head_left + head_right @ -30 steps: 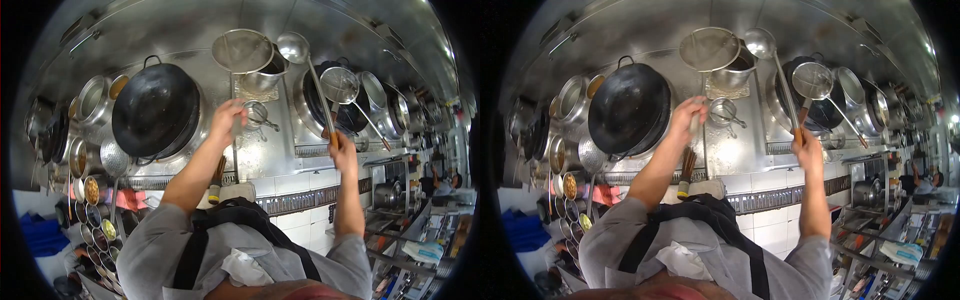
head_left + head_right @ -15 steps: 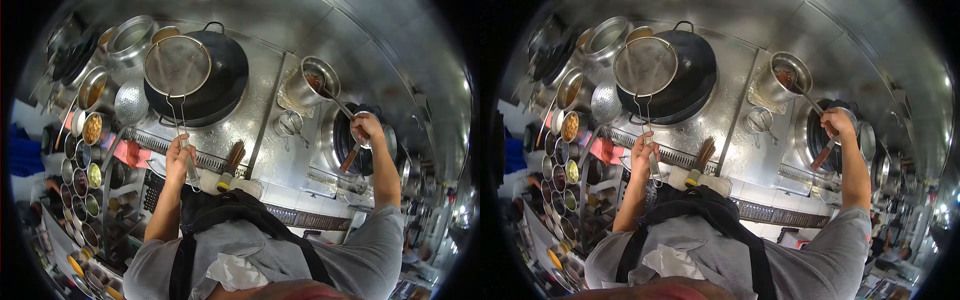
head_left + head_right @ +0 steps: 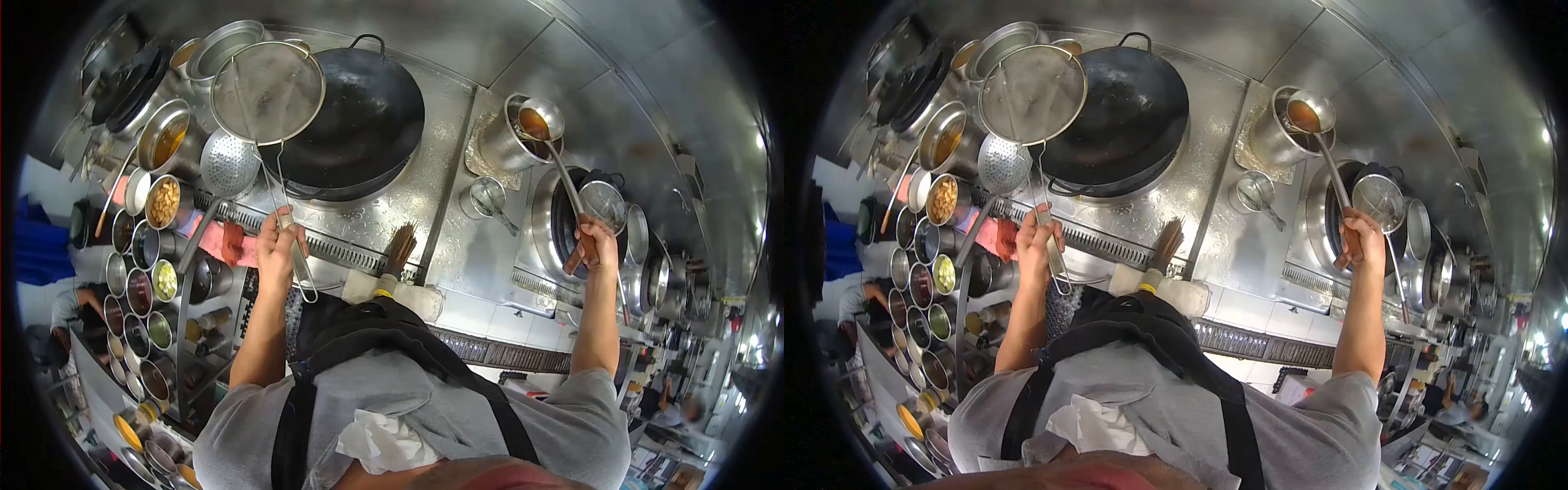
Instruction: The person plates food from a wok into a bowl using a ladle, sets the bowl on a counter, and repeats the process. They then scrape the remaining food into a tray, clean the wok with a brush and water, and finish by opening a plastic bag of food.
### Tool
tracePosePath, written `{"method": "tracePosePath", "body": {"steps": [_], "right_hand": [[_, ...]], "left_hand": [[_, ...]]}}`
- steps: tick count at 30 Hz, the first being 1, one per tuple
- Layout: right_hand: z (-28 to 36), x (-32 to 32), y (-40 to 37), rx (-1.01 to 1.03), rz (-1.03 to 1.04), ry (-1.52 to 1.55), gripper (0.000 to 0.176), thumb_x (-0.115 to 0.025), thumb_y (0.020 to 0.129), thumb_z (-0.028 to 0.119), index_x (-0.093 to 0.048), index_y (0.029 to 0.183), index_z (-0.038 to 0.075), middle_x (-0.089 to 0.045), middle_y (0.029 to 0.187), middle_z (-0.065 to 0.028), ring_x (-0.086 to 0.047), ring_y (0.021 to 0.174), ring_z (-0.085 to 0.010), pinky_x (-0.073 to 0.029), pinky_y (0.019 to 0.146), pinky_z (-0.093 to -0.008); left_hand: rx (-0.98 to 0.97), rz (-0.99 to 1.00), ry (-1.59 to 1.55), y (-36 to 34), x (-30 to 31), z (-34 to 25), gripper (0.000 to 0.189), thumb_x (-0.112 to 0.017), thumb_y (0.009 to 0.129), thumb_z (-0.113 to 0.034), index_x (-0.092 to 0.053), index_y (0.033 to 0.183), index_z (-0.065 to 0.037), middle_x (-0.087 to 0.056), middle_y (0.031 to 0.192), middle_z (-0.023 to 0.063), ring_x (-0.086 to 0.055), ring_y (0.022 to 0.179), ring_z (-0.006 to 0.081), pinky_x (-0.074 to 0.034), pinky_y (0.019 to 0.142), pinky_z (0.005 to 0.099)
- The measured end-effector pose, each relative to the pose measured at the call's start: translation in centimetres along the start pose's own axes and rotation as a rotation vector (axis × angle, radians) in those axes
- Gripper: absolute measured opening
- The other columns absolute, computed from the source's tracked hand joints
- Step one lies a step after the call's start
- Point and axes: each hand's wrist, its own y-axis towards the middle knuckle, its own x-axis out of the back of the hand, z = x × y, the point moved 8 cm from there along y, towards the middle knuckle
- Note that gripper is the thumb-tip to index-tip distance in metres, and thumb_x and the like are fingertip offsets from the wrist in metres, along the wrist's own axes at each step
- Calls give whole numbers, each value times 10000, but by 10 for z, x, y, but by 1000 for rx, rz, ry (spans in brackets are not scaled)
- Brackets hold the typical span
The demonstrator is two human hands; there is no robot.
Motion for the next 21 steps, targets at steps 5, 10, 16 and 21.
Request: {"method": "tracePosePath", "body": {"steps": [5, 10, 16, 21], "right_hand": [[14, -17, -33, 80, -3, 5, 408, -563, 746, 118, -541, 1092, -97, -572, 691, -118, -459, 362, -152, -315, 284, -239], [4, -60, -78, 105, -14, 5, 427, -577, 738, 135, -561, 1108, -78, -580, 696, -93, -463, 355, -140, -312, 289, -240], [-34, -152, -142, 58, 85, 172, 521, -587, 730, 148, -516, 1179, -106, -573, 708, -123, -435, 350, -140, -291, 285, -237], [-62, -234, -156, -15, 227, 207, 504, -601, 736, 95, -509, 1189, -107, -573, 692, -123, -446, 365, -148, -297, 295, -248]], "left_hand": [[-26, 64, -40, 4, 11, -18, 327, -496, 876, -52, -468, 1200, -15, -543, 705, 66, -501, 514, 132, -413, 479, 235], [5, 39, -56, 0, 35, -38, 326, -508, 879, -76, -477, 1197, -11, -545, 713, 67, -509, 546, 130, -417, 497, 233], [-58, 68, -64, 6, 72, -66, 314, -491, 873, -52, -464, 1182, -1, -560, 698, 68, -524, 530, 134, -422, 493, 246], [-15, 2, -3, 4, 102, -80, 306, -492, 876, -58, -474, 1178, -14, -567, 704, 63, -532, 528, 132, -423, 463, 241]]}}
